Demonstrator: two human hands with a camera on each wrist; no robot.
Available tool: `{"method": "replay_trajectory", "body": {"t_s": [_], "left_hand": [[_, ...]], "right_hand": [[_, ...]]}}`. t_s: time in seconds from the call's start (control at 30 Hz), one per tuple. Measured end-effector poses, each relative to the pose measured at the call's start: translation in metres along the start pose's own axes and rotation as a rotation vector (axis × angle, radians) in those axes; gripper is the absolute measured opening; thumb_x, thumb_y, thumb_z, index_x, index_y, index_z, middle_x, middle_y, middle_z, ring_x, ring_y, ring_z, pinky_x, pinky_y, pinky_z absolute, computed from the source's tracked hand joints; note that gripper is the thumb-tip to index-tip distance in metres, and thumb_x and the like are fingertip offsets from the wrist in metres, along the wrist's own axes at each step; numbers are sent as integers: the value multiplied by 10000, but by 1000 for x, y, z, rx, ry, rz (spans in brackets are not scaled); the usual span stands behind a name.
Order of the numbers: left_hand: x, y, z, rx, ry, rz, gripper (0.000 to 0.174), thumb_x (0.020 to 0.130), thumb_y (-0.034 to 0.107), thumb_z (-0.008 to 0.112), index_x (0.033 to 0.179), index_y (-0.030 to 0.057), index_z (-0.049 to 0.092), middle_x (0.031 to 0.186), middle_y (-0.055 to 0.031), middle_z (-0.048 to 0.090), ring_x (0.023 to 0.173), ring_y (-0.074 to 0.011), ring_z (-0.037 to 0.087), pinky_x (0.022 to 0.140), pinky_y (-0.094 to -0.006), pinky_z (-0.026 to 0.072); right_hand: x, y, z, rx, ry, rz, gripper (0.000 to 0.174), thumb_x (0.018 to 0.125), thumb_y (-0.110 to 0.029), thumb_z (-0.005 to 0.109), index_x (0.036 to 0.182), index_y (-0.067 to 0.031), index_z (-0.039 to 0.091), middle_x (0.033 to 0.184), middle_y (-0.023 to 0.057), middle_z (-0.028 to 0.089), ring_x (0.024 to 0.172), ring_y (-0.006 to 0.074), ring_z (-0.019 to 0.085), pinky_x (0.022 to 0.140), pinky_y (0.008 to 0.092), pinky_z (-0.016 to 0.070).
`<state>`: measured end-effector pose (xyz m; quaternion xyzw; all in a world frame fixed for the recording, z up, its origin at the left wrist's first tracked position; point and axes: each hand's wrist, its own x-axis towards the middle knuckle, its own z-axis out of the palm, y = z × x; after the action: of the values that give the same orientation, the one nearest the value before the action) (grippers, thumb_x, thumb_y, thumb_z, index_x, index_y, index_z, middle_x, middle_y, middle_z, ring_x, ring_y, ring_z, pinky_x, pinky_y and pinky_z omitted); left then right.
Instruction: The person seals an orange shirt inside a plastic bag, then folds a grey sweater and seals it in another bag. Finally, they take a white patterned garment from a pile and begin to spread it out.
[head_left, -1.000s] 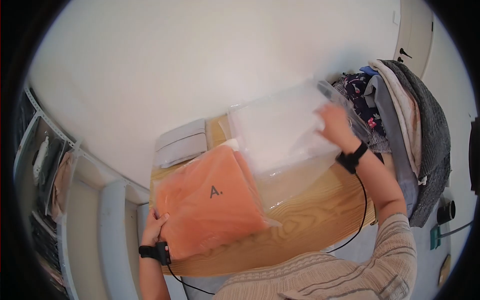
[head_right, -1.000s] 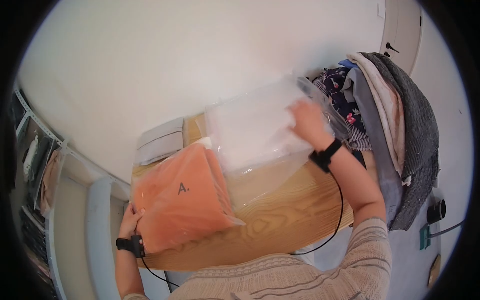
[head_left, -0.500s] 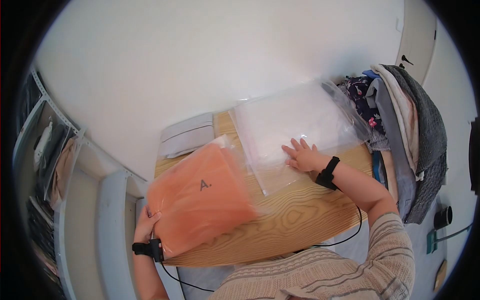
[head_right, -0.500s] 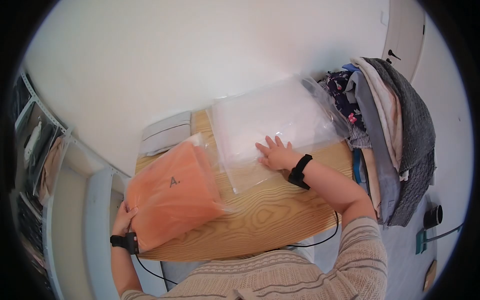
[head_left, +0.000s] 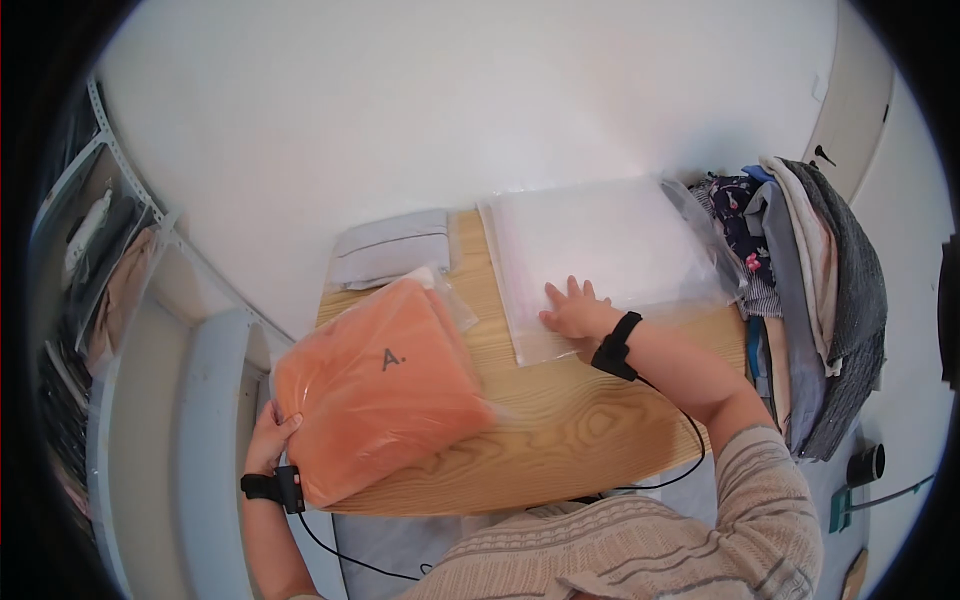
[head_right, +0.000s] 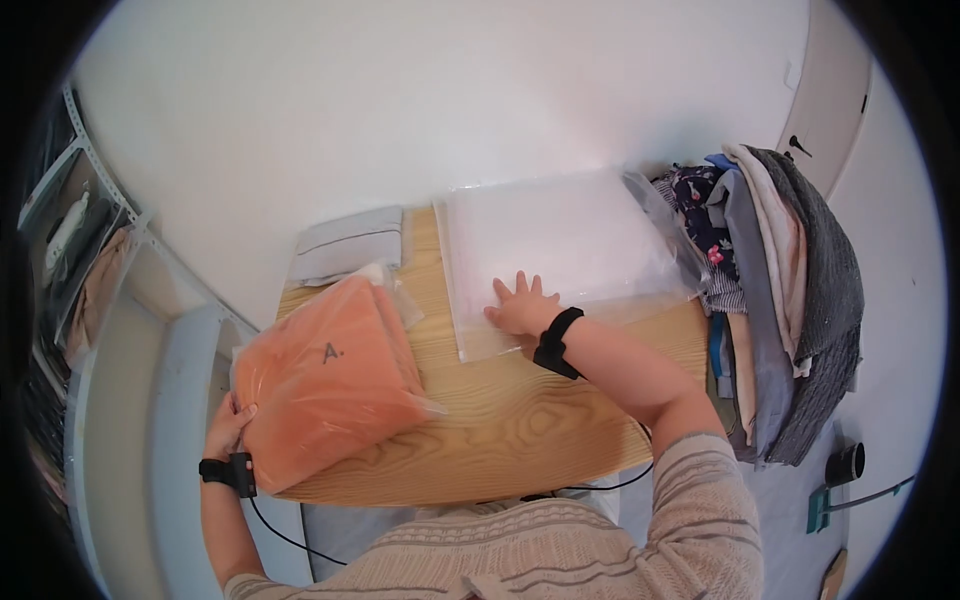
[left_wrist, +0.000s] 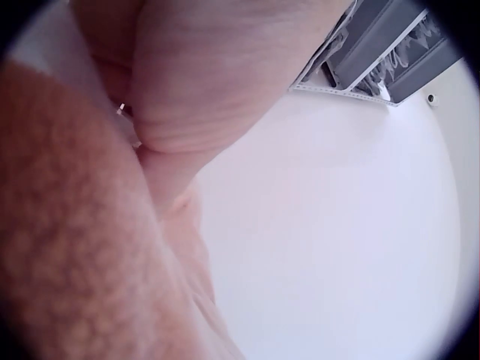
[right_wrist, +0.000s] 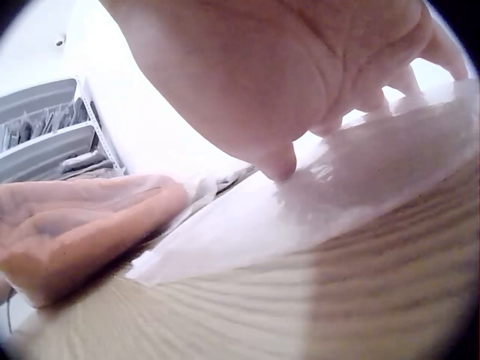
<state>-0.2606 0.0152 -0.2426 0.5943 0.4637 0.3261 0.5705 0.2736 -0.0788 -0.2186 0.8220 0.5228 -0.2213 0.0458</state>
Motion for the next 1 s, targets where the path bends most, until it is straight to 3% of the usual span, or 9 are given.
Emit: {"method": "replay_trajectory", "body": {"t_s": [0.17,0.27,0.37,0.5,0.57,0.6,0.67,0.77,1.0], "left_hand": [[3,-1,-2,11,36,-32,634,770,181,744,1263,-39,412,1171,-98,561,1067,-167,538,948,-305,418],[0,11,9,1,20,-30,639,777,180,734,1278,-39,403,1167,-100,561,1066,-170,538,941,-306,424],[4,-3,3,-11,1,-6,636,785,177,722,1287,-37,394,1172,-106,557,1061,-180,545,935,-315,432],[1,1,3,52,36,-12,629,789,179,715,1285,-32,393,1181,-118,550,1044,-198,563,918,-329,447],[-1,8,5,87,86,-26,628,788,184,716,1282,-33,395,1179,-119,551,1038,-201,566,913,-332,450],[0,5,5,121,81,-71,628,786,189,717,1278,-33,396,1177,-120,552,1032,-204,570,908,-335,452],[4,-2,-2,65,39,-14,626,785,208,722,1270,-31,406,1190,-125,543,1064,-204,551,921,-342,439],[2,9,6,163,87,-82,636,779,236,730,1265,-26,415,1206,-133,533,1096,-203,524,937,-345,423],[8,-8,-1,116,45,-28,658,763,271,746,1248,-37,425,1200,-133,533,1072,-200,524,934,-338,421]], "right_hand": [[23,-13,-17,-33,9,33,704,921,-558,338,1483,-189,132,1532,183,49,1404,404,49,1064,636,164],[52,-39,-36,306,-82,-428,761,884,-514,512,1460,-113,216,1484,200,232,1366,404,212,1047,542,286],[74,-69,-58,785,-307,-284,771,850,-441,612,1421,-47,275,1391,207,363,1262,384,377,1010,479,354],[142,-97,-42,1165,-225,-120,766,830,-387,662,1390,-6,303,1286,225,421,1128,330,483,962,429,402],[161,-124,-38,1487,-132,11,663,814,-333,698,1269,36,388,1127,209,480,960,268,534,830,358,477],[167,-130,-40,1577,-231,39,457,809,-307,710,1018,15,463,865,121,528,712,179,533,581,299,487],[194,-142,-38,1543,-292,91,356,799,-283,725,800,-76,435,630,23,456,478,119,403,384,277,352],[197,-154,-38,1322,-203,-31,349,789,-260,735,725,-122,421,535,-6,408,383,112,313,335,281,248],[261,-154,-7,1384,-35,-247,280,844,-251,633,891,6,531,760,91,529,647,200,509,503,379,414]]}}
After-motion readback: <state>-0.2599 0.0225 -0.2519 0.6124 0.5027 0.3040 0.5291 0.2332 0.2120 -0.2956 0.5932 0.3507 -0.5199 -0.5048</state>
